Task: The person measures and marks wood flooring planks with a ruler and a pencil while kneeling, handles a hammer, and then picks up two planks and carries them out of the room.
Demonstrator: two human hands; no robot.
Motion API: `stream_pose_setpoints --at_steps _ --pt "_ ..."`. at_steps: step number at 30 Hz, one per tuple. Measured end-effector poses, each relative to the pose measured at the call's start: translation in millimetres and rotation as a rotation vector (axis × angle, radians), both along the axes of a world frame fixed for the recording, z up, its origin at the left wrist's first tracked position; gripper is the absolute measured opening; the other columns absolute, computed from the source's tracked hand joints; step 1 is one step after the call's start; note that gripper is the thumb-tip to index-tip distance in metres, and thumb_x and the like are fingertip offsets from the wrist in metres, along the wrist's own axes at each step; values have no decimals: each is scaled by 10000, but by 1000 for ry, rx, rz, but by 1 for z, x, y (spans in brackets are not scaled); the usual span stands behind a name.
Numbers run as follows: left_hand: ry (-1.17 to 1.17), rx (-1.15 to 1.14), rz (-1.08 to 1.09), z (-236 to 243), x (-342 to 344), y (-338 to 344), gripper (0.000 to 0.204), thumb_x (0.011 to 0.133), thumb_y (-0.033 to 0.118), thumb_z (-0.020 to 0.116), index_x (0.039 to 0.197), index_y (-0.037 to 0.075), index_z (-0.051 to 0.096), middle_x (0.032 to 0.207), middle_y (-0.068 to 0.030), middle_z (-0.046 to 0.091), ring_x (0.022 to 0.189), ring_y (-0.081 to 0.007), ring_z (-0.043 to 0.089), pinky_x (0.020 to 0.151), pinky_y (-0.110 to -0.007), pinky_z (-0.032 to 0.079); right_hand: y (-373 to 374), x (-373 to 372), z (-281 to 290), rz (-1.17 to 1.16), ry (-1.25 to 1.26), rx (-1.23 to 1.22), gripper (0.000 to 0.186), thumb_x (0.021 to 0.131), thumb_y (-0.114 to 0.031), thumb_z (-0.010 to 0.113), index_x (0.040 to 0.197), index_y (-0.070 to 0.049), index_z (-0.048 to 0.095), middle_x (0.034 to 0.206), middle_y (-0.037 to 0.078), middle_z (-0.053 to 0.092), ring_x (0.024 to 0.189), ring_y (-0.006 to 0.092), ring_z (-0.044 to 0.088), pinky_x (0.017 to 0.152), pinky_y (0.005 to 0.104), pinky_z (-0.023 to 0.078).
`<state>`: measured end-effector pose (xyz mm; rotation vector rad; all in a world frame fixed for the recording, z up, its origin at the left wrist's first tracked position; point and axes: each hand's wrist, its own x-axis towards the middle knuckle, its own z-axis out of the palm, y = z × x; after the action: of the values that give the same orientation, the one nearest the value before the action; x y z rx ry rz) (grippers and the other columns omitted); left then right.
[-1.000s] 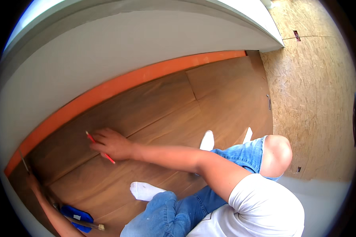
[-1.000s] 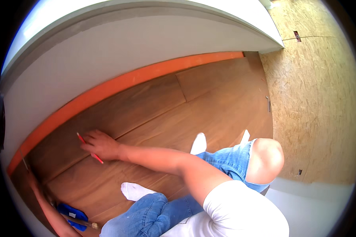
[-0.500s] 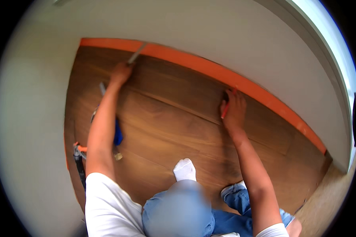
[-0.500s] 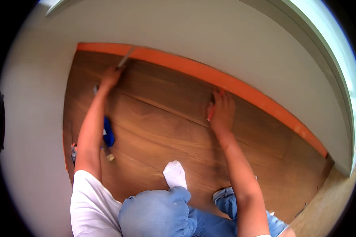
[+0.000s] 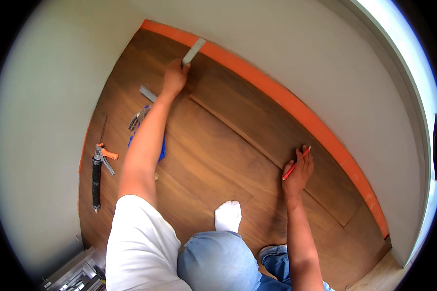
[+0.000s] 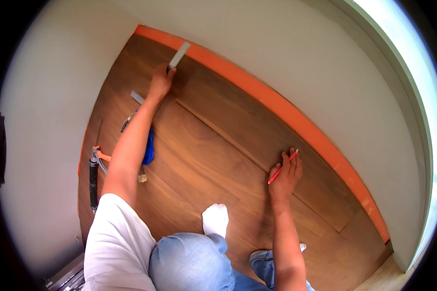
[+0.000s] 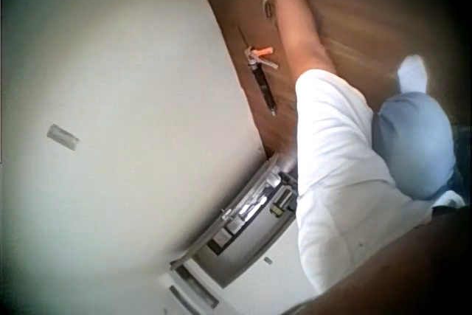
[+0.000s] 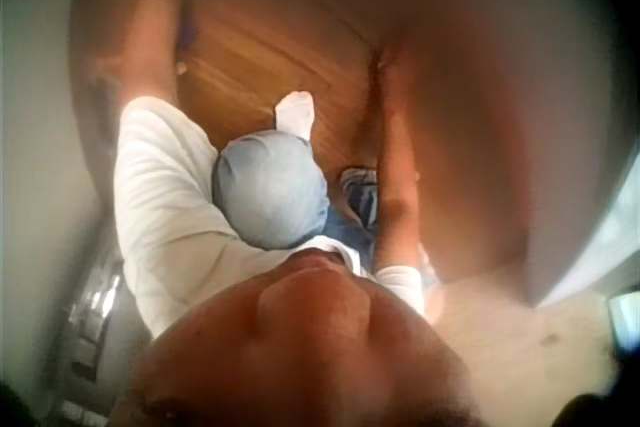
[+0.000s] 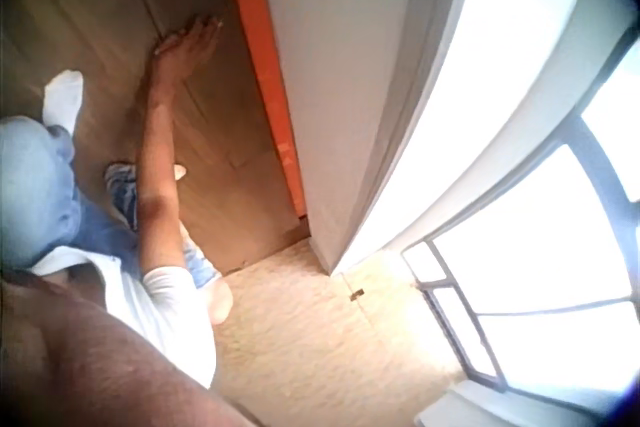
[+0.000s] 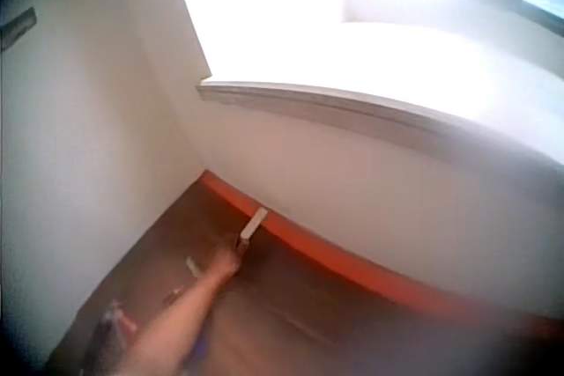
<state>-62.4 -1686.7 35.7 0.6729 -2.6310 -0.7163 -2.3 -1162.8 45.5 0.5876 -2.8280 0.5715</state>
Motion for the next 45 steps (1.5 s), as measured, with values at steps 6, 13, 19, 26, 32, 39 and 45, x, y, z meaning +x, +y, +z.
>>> stream_pose_setpoints --at_steps 6,13,19,26,32,39,45 --pt "72 -251 158 -23 -12 28 263 926 191 711 1173 100 704 1050 -178 671 1016 -411 632 853 -513 517 -1 -1 -1 25 49 78 366 896 -64 596 1259 -32 621 1463 190 567 1365 404 503 1137 553 386" --pt "102 -414 197 -36 -23 29 332 906 133 682 1235 119 724 947 -151 644 916 -377 621 805 -491 514 -4 -1 -3 29 76 101 338 884 -51 578 1217 -30 631 1453 205 574 1351 415 510 1113 544 405" --pt "112 -473 185 -42 -31 21 308 919 141 661 1217 119 734 934 -127 640 903 -353 625 786 -466 521 -7 -1 -1 37 74 124 319 892 -51 562 1201 -25 635 1451 211 582 1336 418 522 1105 526 408" --pt "89 -504 189 -44 -34 22 312 921 149 668 1226 135 735 937 -88 636 896 -318 634 780 -434 536 -8 -1 0 32 73 144 286 892 -62 552 1162 -39 642 1448 207 590 1321 416 540 1080 537 431" --pt "120 -498 180 -45 -33 21 326 930 148 659 1249 153 731 950 -88 627 905 -317 631 776 -435 533 -8 -1 -2 25 84 163 276 892 -61 551 1153 -51 642 1449 205 590 1322 412 543 1077 526 432" --pt "96 -488 170 -41 -34 22 334 926 141 663 1253 143 729 964 -87 631 913 -324 625 798 -434 530 -8 -1 -2 24 85 166 280 883 -51 554 1150 -53 640 1450 201 591 1320 407 548 1064 518 435" --pt "93 -512 167 -40 -34 23 322 901 138 676 1216 97 734 951 -92 631 913 -313 633 795 -428 531 -9 -1 0 28 93 172 301 872 -40 563 1165 -56 631 1447 200 592 1321 403 546 1061 517 437"
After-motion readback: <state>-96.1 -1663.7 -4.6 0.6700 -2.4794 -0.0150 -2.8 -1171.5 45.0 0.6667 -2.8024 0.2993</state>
